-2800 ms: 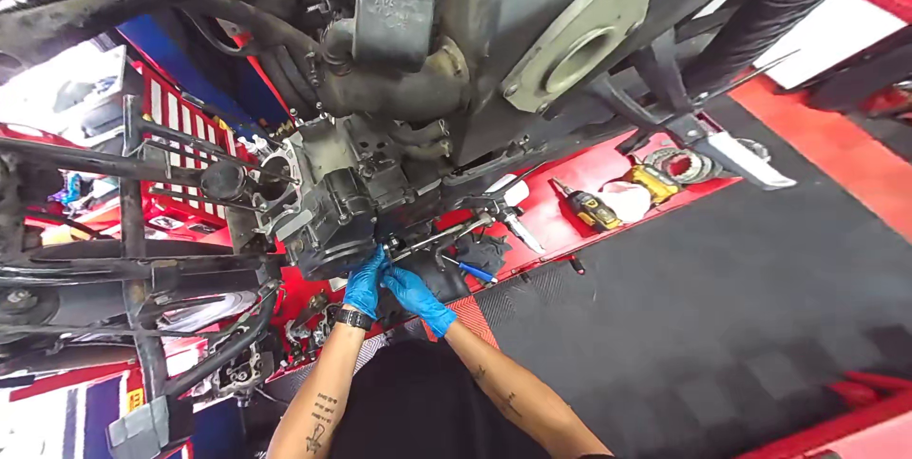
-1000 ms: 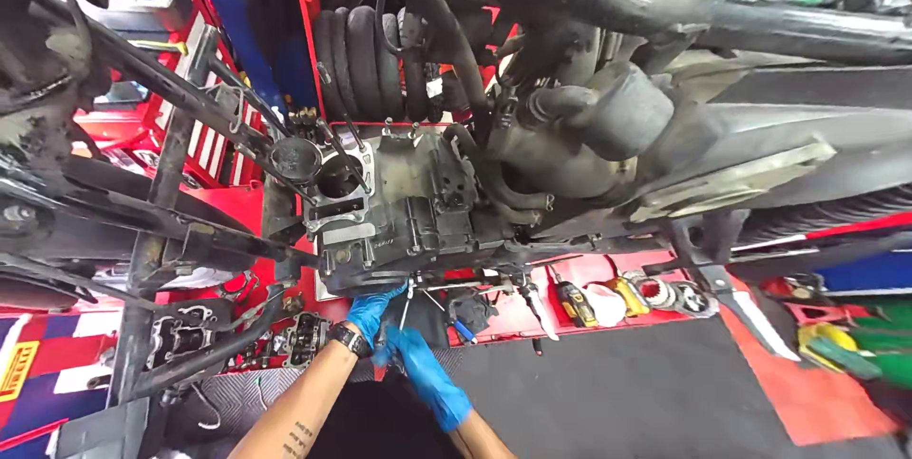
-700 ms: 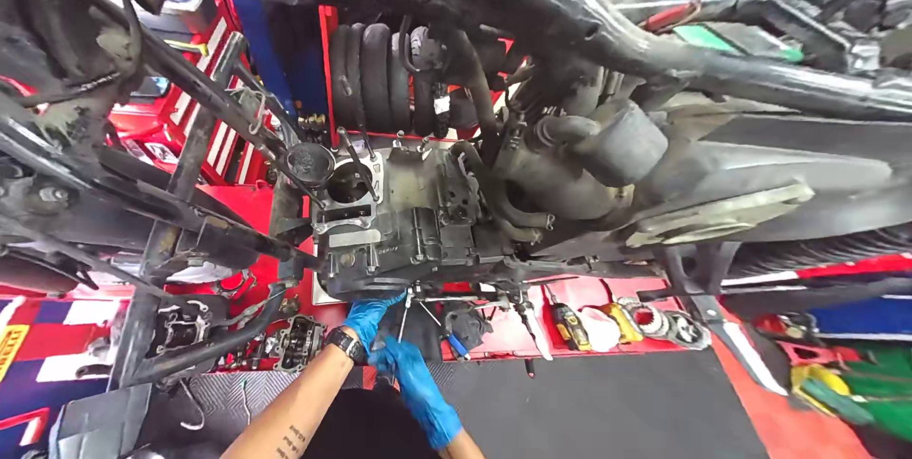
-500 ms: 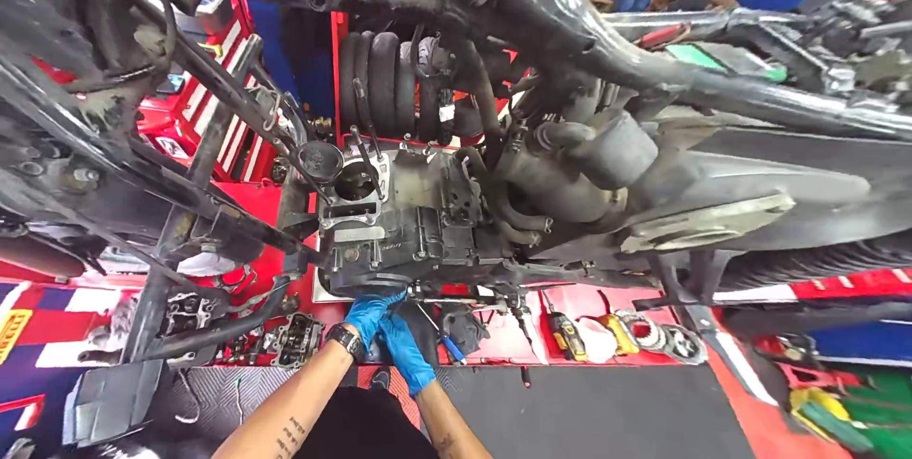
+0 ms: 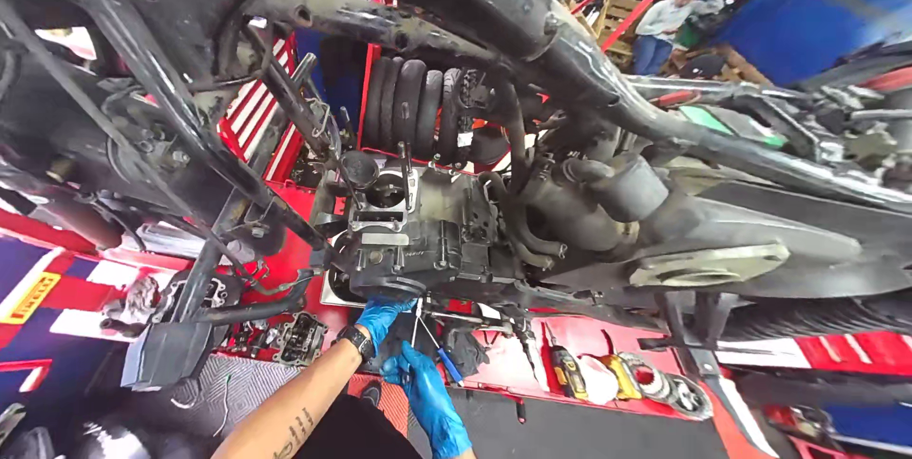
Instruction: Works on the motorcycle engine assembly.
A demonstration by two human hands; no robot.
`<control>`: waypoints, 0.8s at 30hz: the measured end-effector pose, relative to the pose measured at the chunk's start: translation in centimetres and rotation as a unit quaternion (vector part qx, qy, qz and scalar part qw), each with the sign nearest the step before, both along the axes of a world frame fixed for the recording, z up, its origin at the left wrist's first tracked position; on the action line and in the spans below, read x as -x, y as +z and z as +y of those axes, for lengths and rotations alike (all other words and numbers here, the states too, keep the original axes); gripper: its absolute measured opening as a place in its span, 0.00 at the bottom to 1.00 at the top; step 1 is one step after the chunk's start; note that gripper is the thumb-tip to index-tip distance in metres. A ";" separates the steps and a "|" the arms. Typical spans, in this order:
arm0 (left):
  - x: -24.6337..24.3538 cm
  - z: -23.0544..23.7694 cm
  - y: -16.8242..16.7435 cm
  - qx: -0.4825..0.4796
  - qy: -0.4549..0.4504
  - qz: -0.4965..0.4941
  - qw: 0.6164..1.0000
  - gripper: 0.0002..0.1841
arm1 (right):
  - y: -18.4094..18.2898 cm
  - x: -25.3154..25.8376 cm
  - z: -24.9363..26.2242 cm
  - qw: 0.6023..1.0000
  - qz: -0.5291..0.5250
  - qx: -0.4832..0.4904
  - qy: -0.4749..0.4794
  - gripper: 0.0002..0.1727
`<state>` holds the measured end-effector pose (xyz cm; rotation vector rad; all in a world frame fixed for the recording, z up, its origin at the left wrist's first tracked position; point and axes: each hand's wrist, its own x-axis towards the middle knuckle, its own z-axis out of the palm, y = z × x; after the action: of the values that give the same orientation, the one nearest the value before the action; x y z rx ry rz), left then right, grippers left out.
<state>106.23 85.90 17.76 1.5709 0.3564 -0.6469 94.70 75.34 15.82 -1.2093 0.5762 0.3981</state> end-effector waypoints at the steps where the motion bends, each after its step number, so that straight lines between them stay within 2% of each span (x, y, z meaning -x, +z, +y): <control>1: 0.0 0.0 -0.2 0.002 -0.004 -0.005 1.000 0.33 | -1.7 -0.6 0.2 0.999 0.001 0.041 0.010 0.24; 3: 0.1 0.1 -0.4 0.006 -0.018 -0.005 1.000 0.33 | -4.2 -2.0 0.6 0.991 -0.015 0.125 0.040 0.19; 4: 0.0 0.2 -0.3 0.008 -0.019 -0.005 1.000 0.32 | -3.5 -2.2 0.6 0.989 -0.035 0.135 0.040 0.19; 6: -0.2 0.5 -0.1 0.014 -0.016 -0.017 1.000 0.30 | 0.0 -1.4 0.4 0.995 -0.080 0.053 0.037 0.25; 8: -0.1 0.3 -0.3 0.028 -0.008 -0.030 0.999 0.29 | 1.1 -0.5 0.2 0.996 -0.084 -0.035 0.021 0.26; 11: 0.1 0.3 -0.5 0.021 -0.019 -0.029 0.999 0.28 | -2.5 -1.4 0.6 0.997 -0.053 0.055 0.020 0.11; 12: 0.1 0.3 -0.3 0.015 -0.026 -0.023 0.999 0.28 | -2.3 -1.4 0.4 0.997 -0.057 0.053 0.009 0.10; 15: -0.3 0.7 0.2 0.021 -0.024 -0.017 0.999 0.28 | 0.6 -0.2 -1.4 0.985 -0.115 -0.121 -0.033 0.13; 16: -0.2 0.7 0.3 0.032 -0.021 -0.018 0.999 0.28 | 0.2 -0.1 -2.0 0.985 -0.118 -0.125 -0.028 0.11; 18: -0.2 1.0 0.6 0.041 -0.035 -0.019 0.998 0.28 | -1.7 -0.4 -2.5 0.993 -0.110 -0.039 -0.010 0.08; 19: -0.4 1.0 0.8 0.043 -0.037 -0.020 0.998 0.28 | -1.5 -0.5 -2.5 0.993 -0.115 -0.030 -0.009 0.07; 21: -0.5 1.2 1.1 0.046 -0.032 -0.018 0.998 0.25 | -0.1 0.1 -2.7 0.983 -0.144 -0.110 -0.021 0.10; 22: -0.3 1.1 1.1 0.051 -0.030 -0.017 0.998 0.25 | -0.2 0.6 -2.7 0.984 -0.140 -0.110 -0.027 0.10; 24: -0.1 0.8 0.8 0.054 -0.026 -0.015 0.998 0.24 | -1.9 0.4 -2.4 0.995 -0.100 -0.013 -0.026 0.08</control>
<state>106.37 86.74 18.61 1.4897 0.2542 -0.6710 94.30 72.95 13.89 -1.1908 0.4281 0.2366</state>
